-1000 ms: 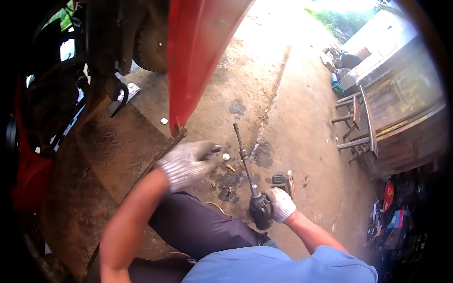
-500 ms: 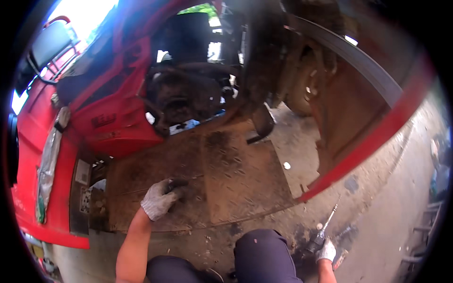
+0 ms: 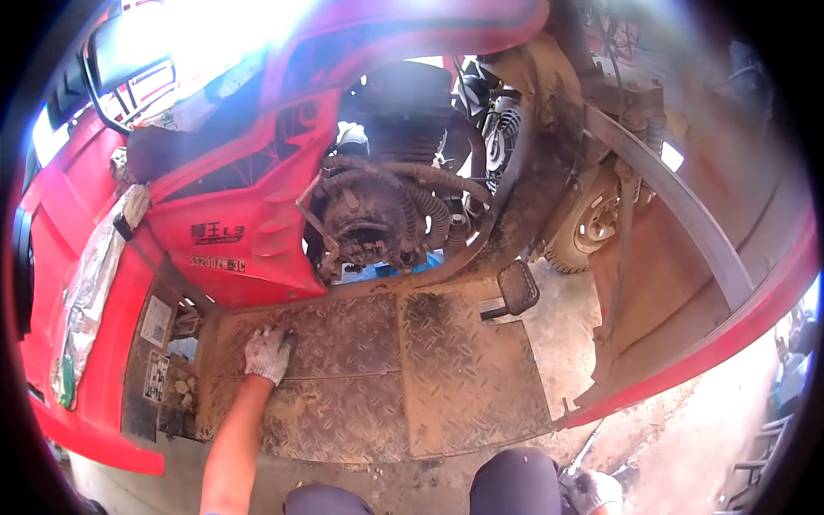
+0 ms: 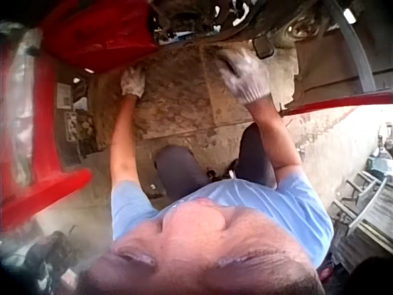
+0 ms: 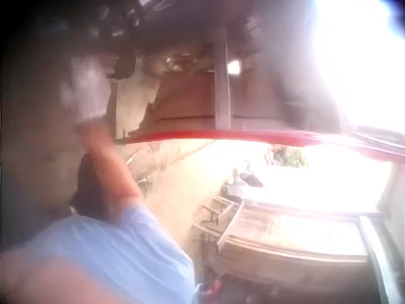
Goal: The person uses a power tool and a wrench to work on the engine components of a red three-wheeled motorcycle, removing and handling various mechanical parts.
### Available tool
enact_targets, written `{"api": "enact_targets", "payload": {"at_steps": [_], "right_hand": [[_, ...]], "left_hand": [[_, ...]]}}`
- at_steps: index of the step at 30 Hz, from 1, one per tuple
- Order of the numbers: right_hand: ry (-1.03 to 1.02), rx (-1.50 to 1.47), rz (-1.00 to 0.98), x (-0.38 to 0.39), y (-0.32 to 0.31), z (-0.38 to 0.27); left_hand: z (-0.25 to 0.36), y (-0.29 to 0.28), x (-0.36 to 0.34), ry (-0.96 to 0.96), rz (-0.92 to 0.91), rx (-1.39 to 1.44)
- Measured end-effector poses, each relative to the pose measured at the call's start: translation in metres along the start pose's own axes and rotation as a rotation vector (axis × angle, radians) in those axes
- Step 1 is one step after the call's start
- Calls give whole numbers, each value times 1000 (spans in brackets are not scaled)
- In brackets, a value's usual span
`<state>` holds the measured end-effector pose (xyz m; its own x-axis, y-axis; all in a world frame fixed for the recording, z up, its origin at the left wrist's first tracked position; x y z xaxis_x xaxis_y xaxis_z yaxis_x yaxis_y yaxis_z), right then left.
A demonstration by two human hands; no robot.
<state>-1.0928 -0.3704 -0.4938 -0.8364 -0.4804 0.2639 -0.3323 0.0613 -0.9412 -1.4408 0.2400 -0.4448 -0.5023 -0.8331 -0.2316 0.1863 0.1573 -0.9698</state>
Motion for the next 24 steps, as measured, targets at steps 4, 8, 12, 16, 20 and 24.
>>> {"api": "enact_targets", "payload": {"at_steps": [4,8,12,16,20,24], "right_hand": [[-564,-171,132,22,-117,-189],[-1128,-122,638,2,-175,-402],[-1016,-245,857,-102,-173,-549],[-898,-10,853,-169,-145,-621],[-783,-104,805,-182,-139,-639],[-680,-197,735,-185,-140,-645]], "left_hand": [[-8,15,-8,58,-16,-21],[-13,18,-12,96,9,48],[-13,13,-12,116,67,85],[-14,11,-12,91,62,98],[-16,17,-14,77,-24,91],[-16,15,-15,87,-14,90]]}}
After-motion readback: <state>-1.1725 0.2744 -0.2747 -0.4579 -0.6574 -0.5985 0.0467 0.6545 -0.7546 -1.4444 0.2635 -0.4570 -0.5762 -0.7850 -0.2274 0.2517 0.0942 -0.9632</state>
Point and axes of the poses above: each hand's wrist, its own x-axis away from the middle knuckle, its own y-axis out of the palm, z = x × y, the point moved 7 cm from there along -x, towards the middle knuckle, and after that the axes turned 4 degrees about z, right-handed, at the moved point
